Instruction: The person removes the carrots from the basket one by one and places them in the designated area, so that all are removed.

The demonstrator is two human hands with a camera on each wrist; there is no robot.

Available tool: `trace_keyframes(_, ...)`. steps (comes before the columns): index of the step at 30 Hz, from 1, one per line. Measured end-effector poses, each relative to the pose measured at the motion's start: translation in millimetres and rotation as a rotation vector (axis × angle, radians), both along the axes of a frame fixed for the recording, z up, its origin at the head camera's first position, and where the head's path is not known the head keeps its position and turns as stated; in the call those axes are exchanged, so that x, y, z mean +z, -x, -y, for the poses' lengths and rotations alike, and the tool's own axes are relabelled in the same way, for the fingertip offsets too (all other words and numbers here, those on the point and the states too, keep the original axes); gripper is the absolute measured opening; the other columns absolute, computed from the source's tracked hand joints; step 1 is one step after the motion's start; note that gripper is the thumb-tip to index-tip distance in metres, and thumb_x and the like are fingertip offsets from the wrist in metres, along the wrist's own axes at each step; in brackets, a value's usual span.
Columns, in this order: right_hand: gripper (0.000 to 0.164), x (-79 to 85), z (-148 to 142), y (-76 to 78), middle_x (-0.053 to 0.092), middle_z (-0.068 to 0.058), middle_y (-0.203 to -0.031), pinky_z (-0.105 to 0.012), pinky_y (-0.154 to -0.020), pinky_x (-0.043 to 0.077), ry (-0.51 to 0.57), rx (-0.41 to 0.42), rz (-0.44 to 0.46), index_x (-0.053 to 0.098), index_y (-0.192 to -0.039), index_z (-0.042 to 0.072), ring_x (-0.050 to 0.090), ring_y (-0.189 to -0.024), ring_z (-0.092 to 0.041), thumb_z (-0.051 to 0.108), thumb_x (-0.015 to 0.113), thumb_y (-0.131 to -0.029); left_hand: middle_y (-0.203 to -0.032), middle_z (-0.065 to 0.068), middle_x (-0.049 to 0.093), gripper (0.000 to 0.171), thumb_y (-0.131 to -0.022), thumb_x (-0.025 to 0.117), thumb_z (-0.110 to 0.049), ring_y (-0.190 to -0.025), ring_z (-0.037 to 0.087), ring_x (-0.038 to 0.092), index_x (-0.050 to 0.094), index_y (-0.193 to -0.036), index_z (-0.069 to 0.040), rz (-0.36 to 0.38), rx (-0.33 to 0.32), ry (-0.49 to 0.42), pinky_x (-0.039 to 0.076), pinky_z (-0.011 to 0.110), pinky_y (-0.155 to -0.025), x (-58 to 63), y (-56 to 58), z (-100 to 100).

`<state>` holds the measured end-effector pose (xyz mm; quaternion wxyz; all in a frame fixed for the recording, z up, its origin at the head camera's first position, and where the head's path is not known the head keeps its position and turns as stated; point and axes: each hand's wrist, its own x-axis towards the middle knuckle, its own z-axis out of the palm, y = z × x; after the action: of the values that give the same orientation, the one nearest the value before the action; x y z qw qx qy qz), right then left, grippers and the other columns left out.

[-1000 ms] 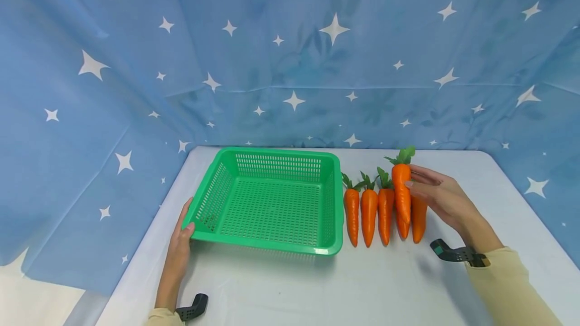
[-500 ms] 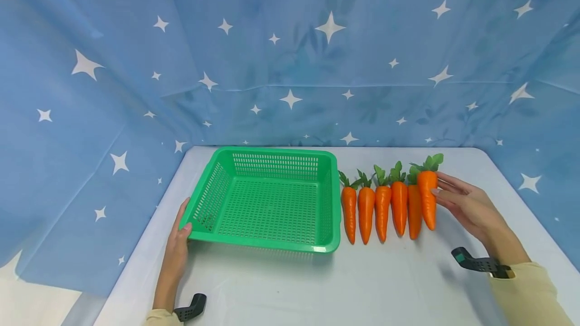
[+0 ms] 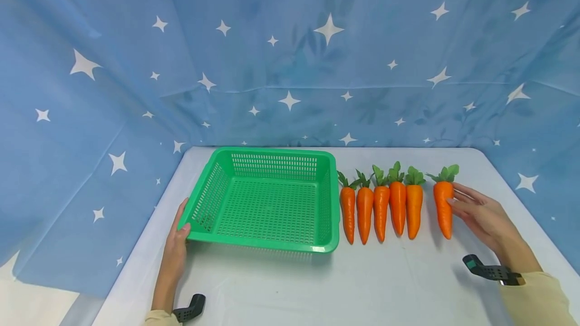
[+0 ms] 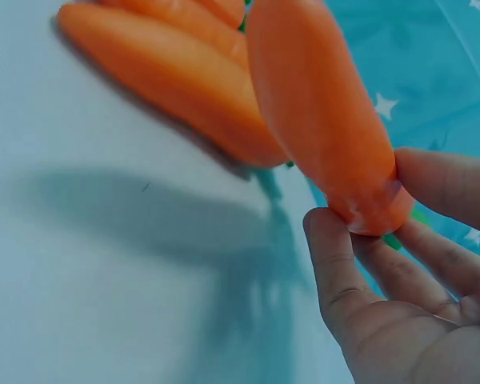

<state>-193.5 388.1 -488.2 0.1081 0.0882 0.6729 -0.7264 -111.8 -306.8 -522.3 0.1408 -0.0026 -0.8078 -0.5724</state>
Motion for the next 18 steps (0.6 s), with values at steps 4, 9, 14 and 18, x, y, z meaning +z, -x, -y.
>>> trace_keyframes(4, 0.08, -6.0, -2.9, 0.9, 0.021, -0.005, -0.174, -0.016, -0.085, 0.054, -0.026, -0.021, 0.048, 0.022, -0.173, 0.022, 0.061, -0.1, 0.009, 0.02, 0.068, -0.108, -0.178, 0.003, 0.018, 0.059, -0.115, 0.032, -0.027, -0.162, 0.024, 0.012, 0.023, -0.173, -0.021, -0.002, -0.002, -0.004, 0.009, 0.045, -0.127, 0.0, -0.2, 0.0)
trace_keyframes(9, 0.087, -11.1, -2.6, 3.9, -0.001, -0.022, -0.177, -0.012, -0.084, 0.052, -0.22, 0.023, 0.041, 0.007, -0.172, 0.007, 0.049, -0.125, -0.006, 0.029, 0.064, -0.11, -0.178, 0.003, 0.017, 0.059, -0.115, 0.033, -0.027, -0.162, 0.025, 0.011, 0.023, -0.173, -0.02, 0.001, -0.004, -0.011, 0.008, 0.049, -0.126, 0.0, 0.9, -0.5)
trace_keyframes(14, 0.085, -12.3, 1.1, 8.2, 0.002, -0.03, -0.174, -0.02, -0.095, 0.053, -0.377, 0.067, 0.035, 0.005, -0.17, 0.001, 0.02, -0.153, -0.047, 0.035, 0.057, -0.113, -0.178, 0.003, 0.017, 0.059, -0.115, 0.033, -0.029, -0.162, 0.025, 0.011, 0.023, -0.173, -0.021, 0.007, -0.002, -0.005, 0.009, 0.048, -0.126, -0.5, 1.6, 0.1)
trace_keyframes(18, 0.083, -11.9, 6.0, 10.4, 0.01, -0.033, -0.172, -0.045, -0.112, 0.043, -0.478, 0.083, 0.023, 0.007, -0.17, 0.0, 0.023, -0.151, -0.054, 0.035, 0.057, -0.113, -0.178, 0.003, 0.018, 0.06, -0.114, 0.033, -0.028, -0.161, 0.025, 0.012, 0.025, -0.173, -0.02, -0.005, -0.001, -0.011, 0.009, 0.052, -0.125, -1.2, 1.8, 1.2)
